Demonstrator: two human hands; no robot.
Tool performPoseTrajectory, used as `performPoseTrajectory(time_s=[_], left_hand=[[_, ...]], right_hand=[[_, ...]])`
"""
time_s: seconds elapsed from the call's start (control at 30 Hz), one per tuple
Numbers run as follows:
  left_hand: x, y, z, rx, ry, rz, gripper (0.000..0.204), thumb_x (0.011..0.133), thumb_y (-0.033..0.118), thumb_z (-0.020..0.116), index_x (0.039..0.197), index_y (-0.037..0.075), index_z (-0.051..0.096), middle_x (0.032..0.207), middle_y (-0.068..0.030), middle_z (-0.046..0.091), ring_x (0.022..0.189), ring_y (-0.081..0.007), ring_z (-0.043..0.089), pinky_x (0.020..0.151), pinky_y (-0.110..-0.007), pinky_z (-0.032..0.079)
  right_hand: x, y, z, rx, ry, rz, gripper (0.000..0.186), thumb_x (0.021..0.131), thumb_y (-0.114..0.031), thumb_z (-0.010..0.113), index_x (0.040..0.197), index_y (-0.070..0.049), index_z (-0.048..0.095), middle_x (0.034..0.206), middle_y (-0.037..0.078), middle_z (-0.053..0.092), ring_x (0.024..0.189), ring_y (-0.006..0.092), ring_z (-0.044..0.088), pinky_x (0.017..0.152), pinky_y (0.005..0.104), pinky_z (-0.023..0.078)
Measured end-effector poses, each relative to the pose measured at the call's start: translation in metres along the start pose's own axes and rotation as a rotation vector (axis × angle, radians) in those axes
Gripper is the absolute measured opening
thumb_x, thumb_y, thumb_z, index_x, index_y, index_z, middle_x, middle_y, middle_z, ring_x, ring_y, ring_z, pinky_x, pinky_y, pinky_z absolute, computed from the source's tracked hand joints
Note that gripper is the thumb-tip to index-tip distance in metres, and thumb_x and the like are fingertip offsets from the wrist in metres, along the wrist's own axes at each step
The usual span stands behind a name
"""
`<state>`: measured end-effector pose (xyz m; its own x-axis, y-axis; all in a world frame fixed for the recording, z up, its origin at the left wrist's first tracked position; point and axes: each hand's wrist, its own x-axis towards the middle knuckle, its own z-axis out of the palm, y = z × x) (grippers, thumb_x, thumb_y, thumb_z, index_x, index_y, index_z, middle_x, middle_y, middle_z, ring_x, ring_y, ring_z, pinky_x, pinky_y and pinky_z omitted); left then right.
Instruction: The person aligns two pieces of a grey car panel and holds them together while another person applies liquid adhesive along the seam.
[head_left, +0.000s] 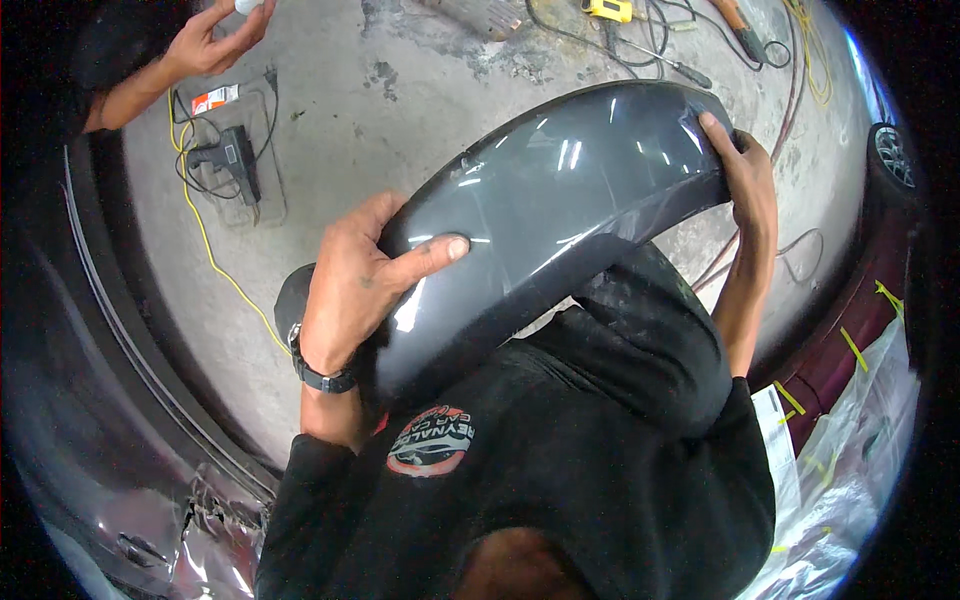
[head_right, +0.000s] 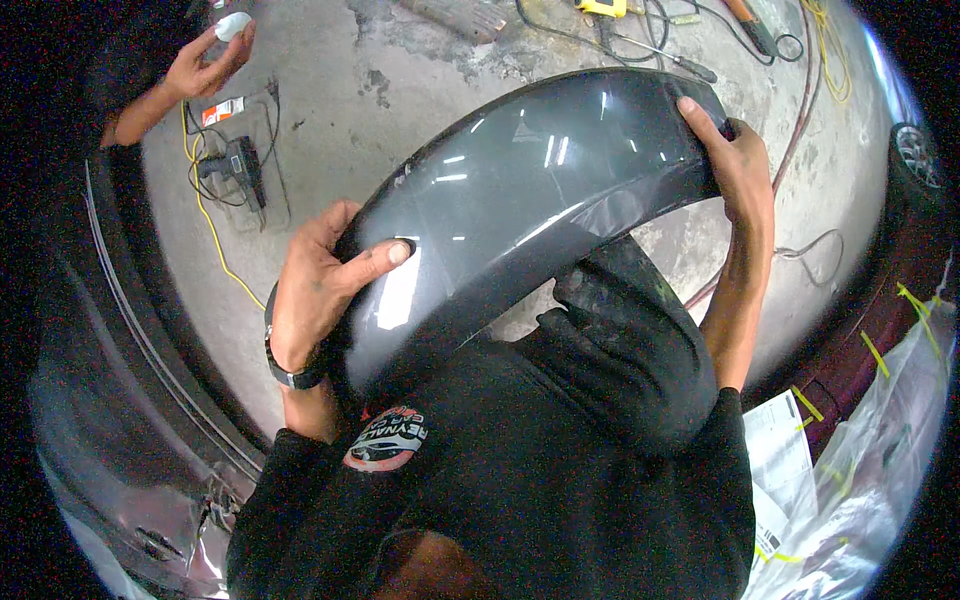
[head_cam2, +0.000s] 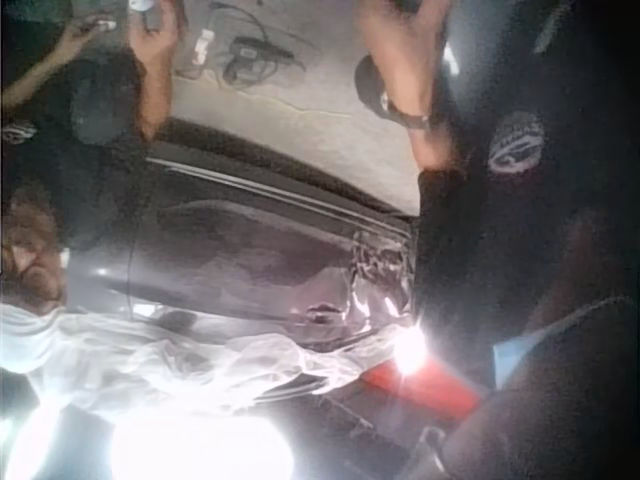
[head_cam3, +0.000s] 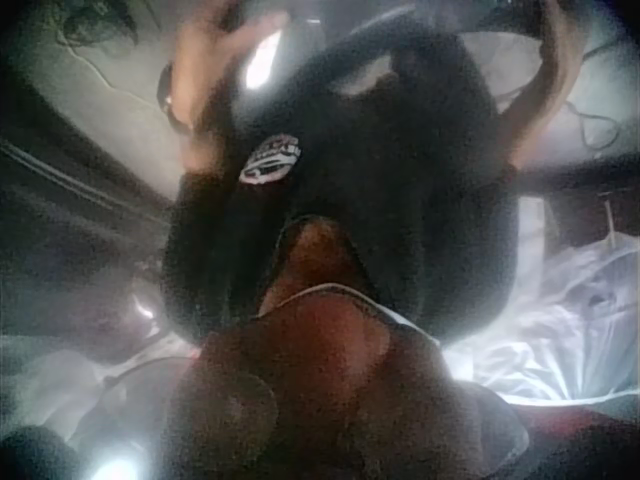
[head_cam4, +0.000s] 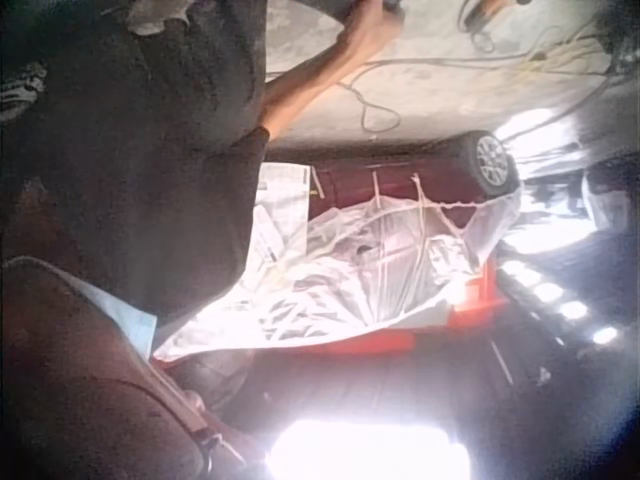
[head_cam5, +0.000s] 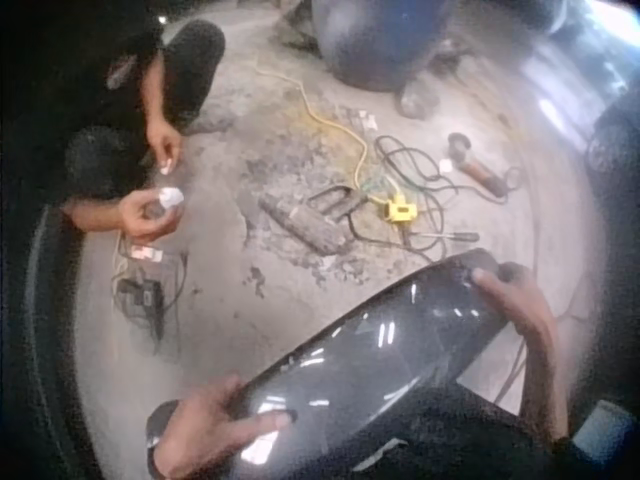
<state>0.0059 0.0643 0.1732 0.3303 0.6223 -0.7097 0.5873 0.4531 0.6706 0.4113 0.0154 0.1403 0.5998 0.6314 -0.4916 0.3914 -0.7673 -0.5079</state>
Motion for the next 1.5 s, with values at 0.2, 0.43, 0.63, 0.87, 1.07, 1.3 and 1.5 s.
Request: performPoseTrajectory(time_s=[0.2,0.43,0.63,0.87,1.07,1.3,1.5], left_hand=[[0.002,-0.006,0.000,0.036,0.023,0.031,0.048,0.079,0.030,0.086,0.104,-0.004,0.064,0.090,-0.0070,0.069,0.079,-0.0132,0.064,0.071,-0.027,0.051],[0.000,0.001,0.005,-0.087,0.080,0.066,0.059,0.077,0.024,0.087,0.121,-0.002,0.057,0.093,-0.0100,0.071,0.083,-0.0140,0.066,0.071,-0.026,0.051],[0.000,0.003,0.005,-0.073,0.169,0.114,0.069,0.069,0.031,0.092,0.118,-0.001,0.055,0.075,-0.0088,0.063,0.068,-0.0167,0.059,0.063,-0.030,0.047],[0.000,0.004,0.005,0.100,0.237,0.271,0.061,0.067,0.030,0.091,0.111,0.003,0.059,0.099,-0.0090,0.062,0.088,-0.0224,0.058,0.078,-0.034,0.048],[0.000,0.006,0.003,0.269,0.279,0.481,0.044,0.067,0.023,0.089,0.103,0.010,0.067,0.104,-0.0100,0.055,0.101,-0.0282,0.052,0.086,-0.038,0.046],[-0.002,0.011,0.006,0.405,0.190,0.702,0.030,0.072,0.010,0.081,0.099,0.021,0.078,0.103,-0.0088,0.047,0.103,-0.0276,0.047,0.089,-0.038,0.040],[-0.005,0.014,0.009,0.447,0.181,0.703,0.041,0.070,0.002,0.079,0.104,0.026,0.079,0.100,-0.0073,0.047,0.102,-0.0285,0.046,0.088,-0.039,0.041]], right_hand=[[-0.001,-0.001,0.001,0.004,0.018,-0.007,0.077,0.078,-0.062,0.077,0.099,0.012,0.070,0.081,0.015,0.069,0.069,0.0205,0.065,0.065,0.0306,0.050],[0.004,0.001,-0.002,-0.024,0.007,-0.005,0.076,0.079,-0.061,0.077,0.099,0.012,0.069,0.082,0.015,0.069,0.069,0.0207,0.065,0.065,0.0319,0.050],[0.004,-0.003,0.000,-0.010,0.002,0.001,0.077,0.078,-0.061,0.077,0.099,0.012,0.070,0.081,0.016,0.069,0.069,0.0210,0.065,0.065,0.0322,0.050],[0.009,0.004,0.000,-0.038,0.031,-0.006,0.077,0.078,-0.061,0.077,0.099,0.012,0.070,0.081,0.017,0.069,0.069,0.0215,0.065,0.065,0.0319,0.050],[0.004,-0.004,0.001,-0.006,0.003,0.007,0.077,0.078,-0.061,0.077,0.098,0.012,0.069,0.082,0.017,0.069,0.069,0.0220,0.065,0.065,0.0324,0.051],[0.004,-0.004,-0.003,-0.047,-0.014,0.017,0.076,0.078,-0.061,0.077,0.098,0.012,0.070,0.083,0.016,0.070,0.071,0.0220,0.066,0.066,0.0326,0.051],[0.006,0.001,-0.001,-0.013,-0.011,0.023,0.079,0.076,-0.063,0.078,0.098,0.013,0.070,0.083,0.017,0.070,0.072,0.0218,0.066,0.068,0.0324,0.051]])
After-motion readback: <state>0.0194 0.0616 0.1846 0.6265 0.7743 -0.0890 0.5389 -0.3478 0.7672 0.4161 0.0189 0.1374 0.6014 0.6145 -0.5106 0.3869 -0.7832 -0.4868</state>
